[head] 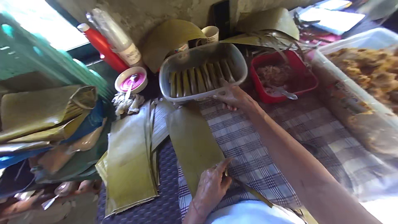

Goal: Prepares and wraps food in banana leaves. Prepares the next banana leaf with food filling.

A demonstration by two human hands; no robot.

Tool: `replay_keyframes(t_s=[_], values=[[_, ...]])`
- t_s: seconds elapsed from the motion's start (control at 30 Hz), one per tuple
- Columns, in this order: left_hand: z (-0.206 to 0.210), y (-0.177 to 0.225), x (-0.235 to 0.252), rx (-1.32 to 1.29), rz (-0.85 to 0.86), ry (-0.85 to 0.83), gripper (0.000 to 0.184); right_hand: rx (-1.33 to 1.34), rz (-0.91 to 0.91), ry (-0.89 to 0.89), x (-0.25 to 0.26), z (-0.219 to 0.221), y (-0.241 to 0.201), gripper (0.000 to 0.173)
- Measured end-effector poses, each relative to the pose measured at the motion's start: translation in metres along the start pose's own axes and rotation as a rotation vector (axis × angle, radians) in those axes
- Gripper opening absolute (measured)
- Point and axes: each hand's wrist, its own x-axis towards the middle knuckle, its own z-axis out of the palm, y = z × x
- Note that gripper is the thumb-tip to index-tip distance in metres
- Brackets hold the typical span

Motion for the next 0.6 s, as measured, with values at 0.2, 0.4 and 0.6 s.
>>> replay_keyframes(t_s=[0.2, 0.4, 0.6], values=[[0.018, 0.029, 0.025, -0.178, 0.103, -0.254, 0.053, -0.035, -0.234, 0.093, -0.09, -0.048, 0.034, 0.05], [0.025, 0.031, 0.041, -0.166, 0.381, -0.153, 0.065, -0.377, -0.264, 0.651, -0.219, -0.14, 0.123, 0.016], [0.038, 0.002, 0.052, 0.532, 0.404, 0.023, 0.072, -0.758, 0.411, 0.632, -0.253, -0.206, 0.164, 0.016]])
